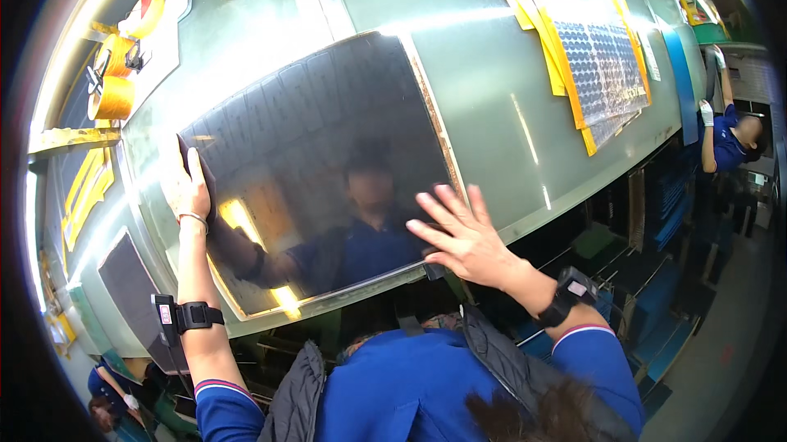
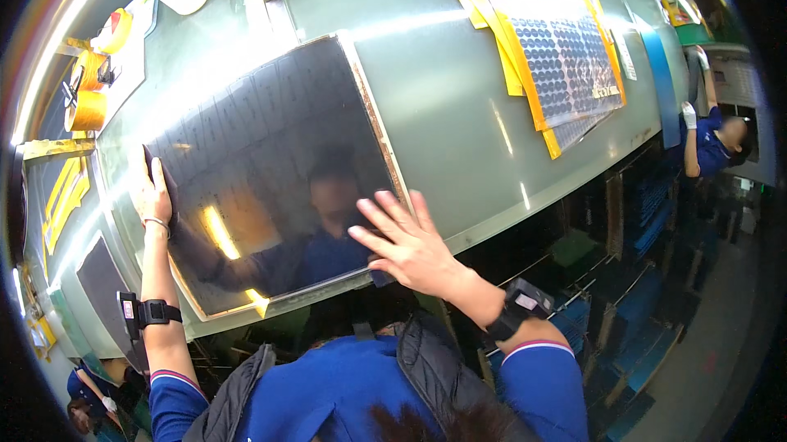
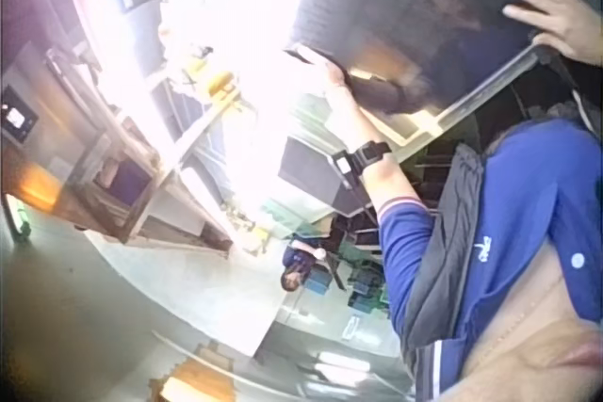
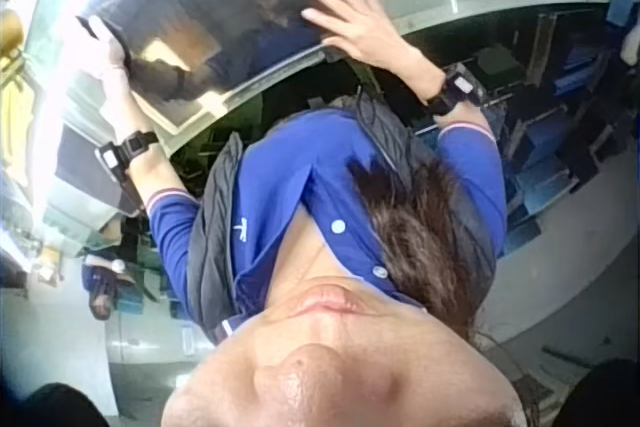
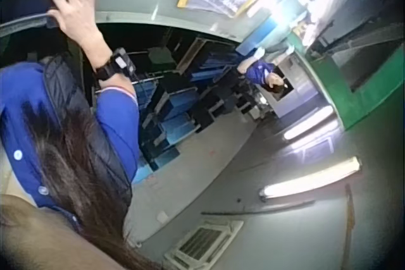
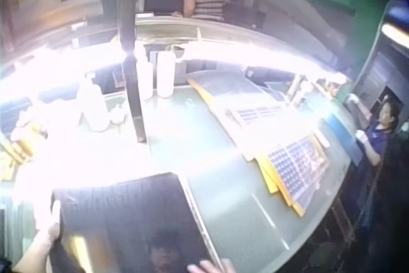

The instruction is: Inspecting, sorting, and placing solar cell panels into storage racks.

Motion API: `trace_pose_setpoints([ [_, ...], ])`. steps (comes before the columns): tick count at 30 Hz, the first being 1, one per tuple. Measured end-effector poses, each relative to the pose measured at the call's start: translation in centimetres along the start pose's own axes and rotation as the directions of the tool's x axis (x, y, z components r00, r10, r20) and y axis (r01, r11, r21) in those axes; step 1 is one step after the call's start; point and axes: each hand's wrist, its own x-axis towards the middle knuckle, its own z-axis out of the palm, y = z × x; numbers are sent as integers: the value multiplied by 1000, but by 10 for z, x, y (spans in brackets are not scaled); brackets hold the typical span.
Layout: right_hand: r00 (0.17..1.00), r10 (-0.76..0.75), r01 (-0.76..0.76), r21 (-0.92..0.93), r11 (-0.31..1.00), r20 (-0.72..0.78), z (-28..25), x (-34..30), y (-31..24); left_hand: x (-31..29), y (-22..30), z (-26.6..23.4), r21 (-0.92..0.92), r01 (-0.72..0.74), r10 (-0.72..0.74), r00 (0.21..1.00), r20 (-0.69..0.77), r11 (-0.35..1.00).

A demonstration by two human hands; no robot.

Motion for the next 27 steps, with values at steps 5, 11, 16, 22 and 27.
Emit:
trace_pose_setpoints([
  [5,863,1,65,112,992,-505,-21,120,79,0,6,-3,101,-6,5,1000,19,995],
  [11,862,325,-291,145,946,-389,-66,215,137,10,133,-7,-240,-253,250,967,-42,937],
  [16,926,268,-238,140,961,-265,-67,229,139,44,223,27,-474,-290,318,948,-23,831],
  [22,953,186,-170,87,982,-240,-75,237,143,62,243,45,-441,-161,207,977,57,883],
  [27,947,86,-71,62,996,-310,-72,243,146,63,243,41,-429,-123,174,982,81,895],
])
